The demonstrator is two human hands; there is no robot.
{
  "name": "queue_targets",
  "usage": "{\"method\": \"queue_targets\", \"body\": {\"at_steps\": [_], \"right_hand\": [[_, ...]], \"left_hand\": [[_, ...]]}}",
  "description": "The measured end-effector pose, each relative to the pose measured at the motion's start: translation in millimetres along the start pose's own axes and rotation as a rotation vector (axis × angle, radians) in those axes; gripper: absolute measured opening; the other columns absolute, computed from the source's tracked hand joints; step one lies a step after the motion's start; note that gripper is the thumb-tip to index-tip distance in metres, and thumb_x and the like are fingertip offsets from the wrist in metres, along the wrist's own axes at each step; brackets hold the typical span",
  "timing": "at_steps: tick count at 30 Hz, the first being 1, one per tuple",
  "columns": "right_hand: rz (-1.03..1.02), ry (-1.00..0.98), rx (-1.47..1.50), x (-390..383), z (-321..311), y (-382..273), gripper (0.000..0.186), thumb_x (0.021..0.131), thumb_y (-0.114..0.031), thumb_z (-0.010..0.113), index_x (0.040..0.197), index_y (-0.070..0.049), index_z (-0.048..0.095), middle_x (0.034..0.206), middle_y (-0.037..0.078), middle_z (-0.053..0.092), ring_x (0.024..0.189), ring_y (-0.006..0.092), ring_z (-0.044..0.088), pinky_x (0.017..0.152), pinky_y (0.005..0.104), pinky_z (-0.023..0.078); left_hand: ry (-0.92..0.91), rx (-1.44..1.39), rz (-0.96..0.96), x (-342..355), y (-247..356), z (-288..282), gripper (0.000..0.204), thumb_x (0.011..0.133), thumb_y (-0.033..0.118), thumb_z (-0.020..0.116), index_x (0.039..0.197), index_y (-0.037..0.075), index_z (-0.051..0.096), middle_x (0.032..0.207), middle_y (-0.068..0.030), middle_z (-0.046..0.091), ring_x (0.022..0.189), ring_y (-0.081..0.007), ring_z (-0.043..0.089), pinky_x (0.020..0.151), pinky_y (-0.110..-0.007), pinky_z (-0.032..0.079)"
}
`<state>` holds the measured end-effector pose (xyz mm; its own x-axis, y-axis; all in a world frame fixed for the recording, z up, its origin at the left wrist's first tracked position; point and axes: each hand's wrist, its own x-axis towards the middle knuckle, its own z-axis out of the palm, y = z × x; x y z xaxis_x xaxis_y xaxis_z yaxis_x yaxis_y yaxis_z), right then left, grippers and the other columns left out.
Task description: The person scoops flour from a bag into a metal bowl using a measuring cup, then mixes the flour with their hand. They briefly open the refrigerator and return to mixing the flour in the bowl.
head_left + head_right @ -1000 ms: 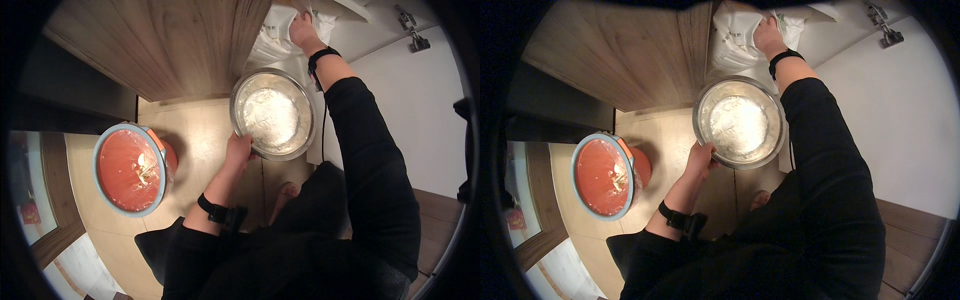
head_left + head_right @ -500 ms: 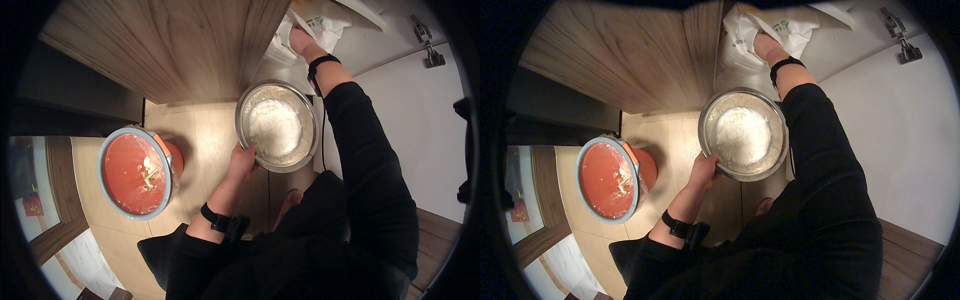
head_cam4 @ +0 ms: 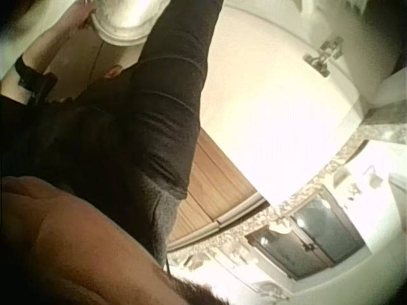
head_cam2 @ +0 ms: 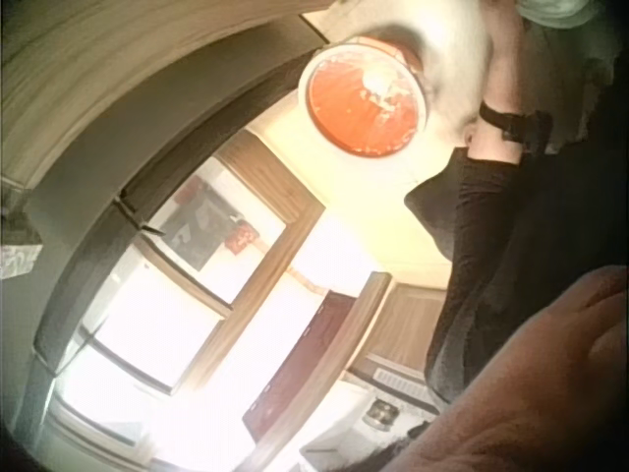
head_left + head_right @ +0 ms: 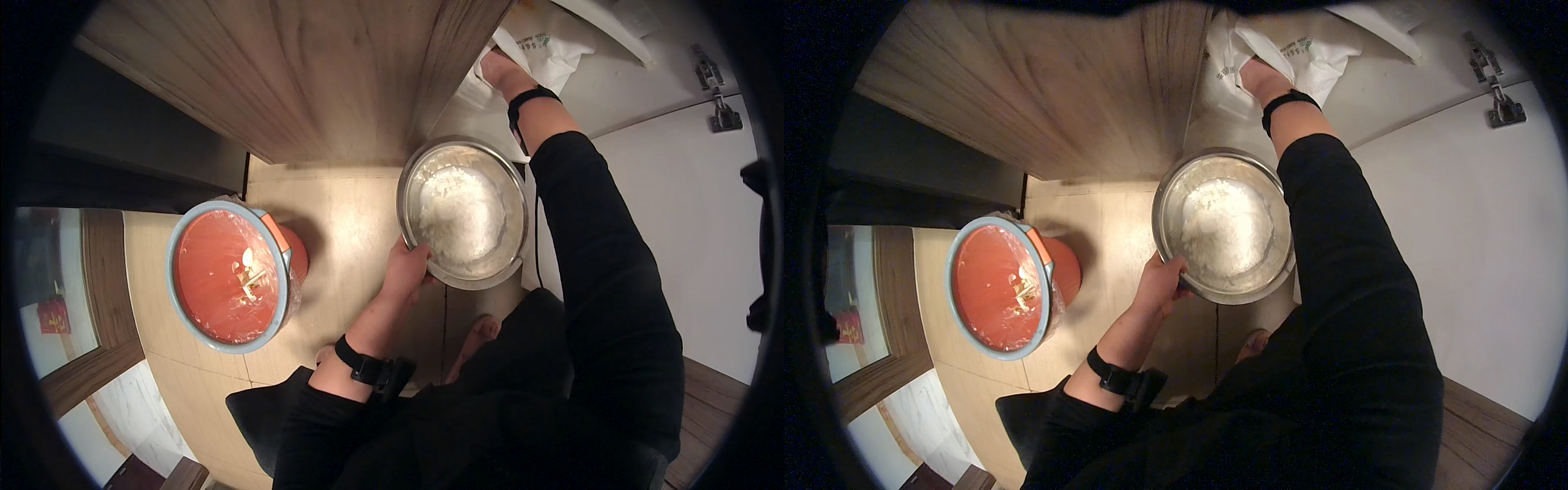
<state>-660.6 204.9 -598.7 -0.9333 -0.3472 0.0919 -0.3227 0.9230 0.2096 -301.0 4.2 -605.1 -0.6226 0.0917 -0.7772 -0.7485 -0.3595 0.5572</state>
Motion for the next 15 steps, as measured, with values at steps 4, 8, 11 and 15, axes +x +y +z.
{"method": "queue_targets", "body": {"at_steps": [4,8,11,15], "right_hand": [[0.057,0.037,-0.012,-1.7,2.4,6.0,0.032,0.088,-0.019,0.048,0.110,-0.003,0.064,0.118,0.017,0.061,0.111,0.0314,0.057,0.095,0.0380,0.043],[0.114,0.073,-0.044,-3.6,4.0,8.9,0.032,0.089,-0.019,0.048,0.110,-0.003,0.065,0.118,0.017,0.062,0.111,0.0312,0.057,0.095,0.0378,0.043],[0.160,0.103,-0.073,-5.6,1.2,7.9,0.031,0.089,-0.020,0.048,0.110,-0.004,0.065,0.117,0.017,0.062,0.110,0.0311,0.057,0.094,0.0376,0.043],[0.157,0.112,0.060,-15.0,-11.6,11.6,0.029,0.087,-0.017,0.050,0.108,-0.005,0.065,0.112,0.018,0.063,0.106,0.0331,0.059,0.091,0.0388,0.045]], "left_hand": [[0.019,0.012,-0.016,-3.9,2.5,1.7,0.031,0.081,0.009,0.052,0.112,0.010,0.052,0.082,-0.0046,0.059,0.061,-0.0151,0.058,0.047,-0.029,0.050],[0.028,0.002,-0.019,-7.2,0.1,1.5,0.032,0.081,0.008,0.052,0.113,0.011,0.052,0.082,-0.0041,0.060,0.060,-0.0151,0.058,0.048,-0.030,0.051],[0.063,0.010,-0.025,-5.5,-2.7,1.3,0.034,0.081,0.007,0.051,0.115,0.011,0.051,0.082,-0.0045,0.060,0.058,-0.0151,0.058,0.047,-0.030,0.051],[0.048,-0.024,0.009,-4.7,-7.5,1.0,0.035,0.082,0.007,0.050,0.116,0.009,0.050,0.083,-0.0058,0.060,0.058,-0.0153,0.059,0.045,-0.029,0.051]]}}
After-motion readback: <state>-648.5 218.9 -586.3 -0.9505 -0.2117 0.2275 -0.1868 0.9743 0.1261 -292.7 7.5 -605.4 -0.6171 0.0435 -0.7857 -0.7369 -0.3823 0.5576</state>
